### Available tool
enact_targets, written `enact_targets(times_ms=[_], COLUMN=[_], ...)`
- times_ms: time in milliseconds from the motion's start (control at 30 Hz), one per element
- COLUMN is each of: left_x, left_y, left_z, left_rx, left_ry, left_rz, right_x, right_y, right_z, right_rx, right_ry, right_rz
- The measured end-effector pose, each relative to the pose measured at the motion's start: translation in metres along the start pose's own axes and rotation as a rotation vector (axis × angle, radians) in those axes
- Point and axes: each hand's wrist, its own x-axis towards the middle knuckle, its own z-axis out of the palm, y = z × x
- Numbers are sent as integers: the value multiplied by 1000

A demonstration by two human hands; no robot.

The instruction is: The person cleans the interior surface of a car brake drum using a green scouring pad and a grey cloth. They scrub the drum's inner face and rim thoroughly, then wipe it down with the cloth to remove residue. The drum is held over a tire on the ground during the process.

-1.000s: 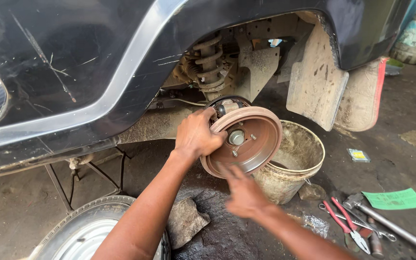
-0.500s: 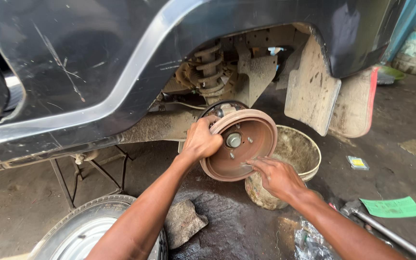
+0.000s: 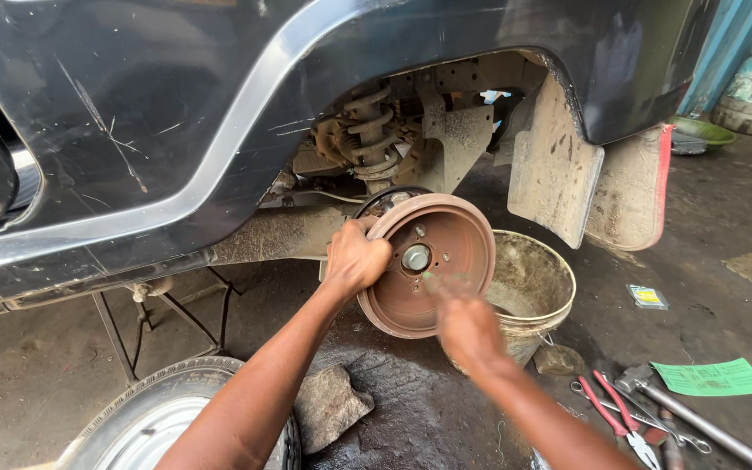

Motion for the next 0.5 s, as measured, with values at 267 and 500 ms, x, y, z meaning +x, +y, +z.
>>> enact_targets(times_ms=[267,500], left_x=[7,15], left_y=[-1,-11], left_z=[-2,-4], left_rx=[37,51], left_ry=[-64,-80], left_rz=[51,61], right_x=[9,13], right_y=[-60,3], right_z=[54,27], right_rx=[594,-261], right_ry=[5,-162], right_rz=[347,-325])
